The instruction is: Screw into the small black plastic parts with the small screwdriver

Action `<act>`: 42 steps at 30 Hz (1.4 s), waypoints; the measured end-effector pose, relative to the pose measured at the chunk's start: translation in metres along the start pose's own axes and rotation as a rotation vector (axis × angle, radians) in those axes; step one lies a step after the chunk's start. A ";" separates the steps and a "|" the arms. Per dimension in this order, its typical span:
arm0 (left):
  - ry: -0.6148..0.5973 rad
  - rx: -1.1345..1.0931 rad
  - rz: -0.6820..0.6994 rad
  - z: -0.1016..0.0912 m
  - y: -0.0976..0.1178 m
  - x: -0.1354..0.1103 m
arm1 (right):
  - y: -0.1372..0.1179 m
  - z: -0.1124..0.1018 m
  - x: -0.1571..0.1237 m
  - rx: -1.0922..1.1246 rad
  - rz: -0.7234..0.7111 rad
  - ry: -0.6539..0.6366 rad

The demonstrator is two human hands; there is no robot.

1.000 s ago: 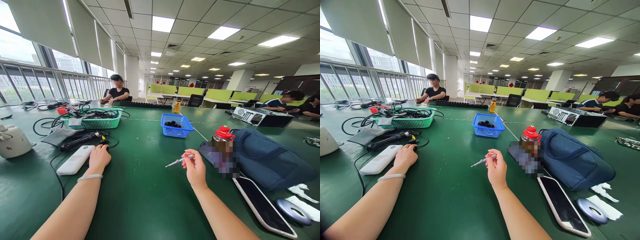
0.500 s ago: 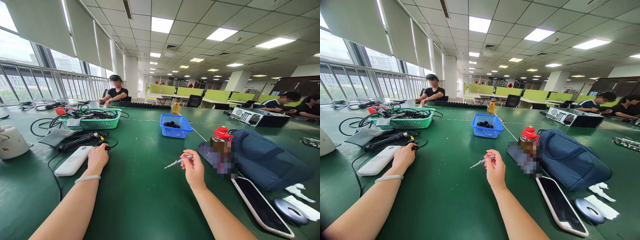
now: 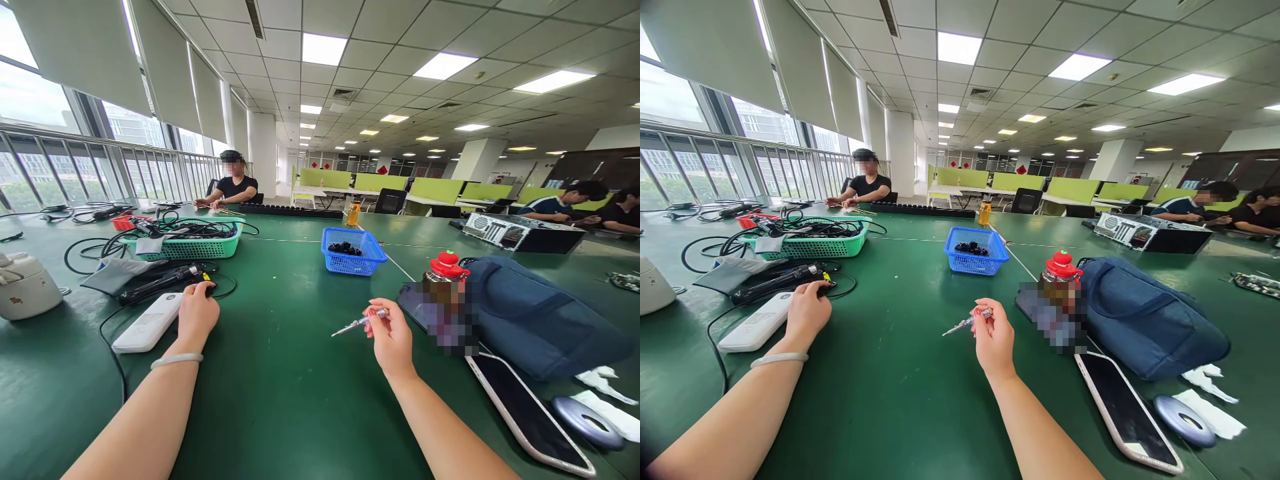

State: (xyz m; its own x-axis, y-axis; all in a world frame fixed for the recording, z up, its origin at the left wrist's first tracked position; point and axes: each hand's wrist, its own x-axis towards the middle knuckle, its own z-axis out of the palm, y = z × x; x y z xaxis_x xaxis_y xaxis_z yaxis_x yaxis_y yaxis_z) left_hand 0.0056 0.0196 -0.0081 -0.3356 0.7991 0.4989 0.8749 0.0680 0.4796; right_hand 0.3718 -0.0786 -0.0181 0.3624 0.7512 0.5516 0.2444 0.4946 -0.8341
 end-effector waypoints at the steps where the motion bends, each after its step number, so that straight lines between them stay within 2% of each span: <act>1: 0.002 -0.013 0.003 0.001 -0.001 0.000 | 0.000 0.000 0.000 0.001 0.001 0.000; 8: 0.129 -0.152 -0.049 0.011 -0.010 0.006 | 0.000 0.000 -0.001 -0.010 0.016 0.003; 15: 0.258 -0.260 -0.222 0.000 -0.012 0.009 | 0.001 0.000 0.000 -0.011 0.020 0.000; 19: 0.170 -0.189 -0.208 -0.008 -0.010 0.007 | -0.001 0.000 -0.001 -0.013 0.020 -0.003; 23: 0.082 -0.061 -0.122 -0.013 -0.012 0.006 | -0.002 0.000 -0.001 -0.009 0.022 -0.001; 26: -0.025 0.044 -0.053 -0.014 -0.013 0.004 | -0.004 0.000 0.000 -0.010 0.012 -0.003; 30: -0.161 0.210 -0.032 -0.015 -0.010 0.001 | -0.006 0.000 0.000 -0.025 0.000 -0.015; 42: -0.218 0.289 -0.052 -0.022 -0.002 -0.001 | -0.003 -0.001 0.000 -0.047 0.008 -0.031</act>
State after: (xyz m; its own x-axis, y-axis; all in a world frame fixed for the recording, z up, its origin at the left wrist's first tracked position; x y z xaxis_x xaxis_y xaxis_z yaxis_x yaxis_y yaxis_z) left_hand -0.0037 0.0054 0.0059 -0.3272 0.8966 0.2984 0.9316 0.2531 0.2609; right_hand 0.3717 -0.0804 -0.0152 0.3364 0.7687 0.5439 0.2835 0.4681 -0.8369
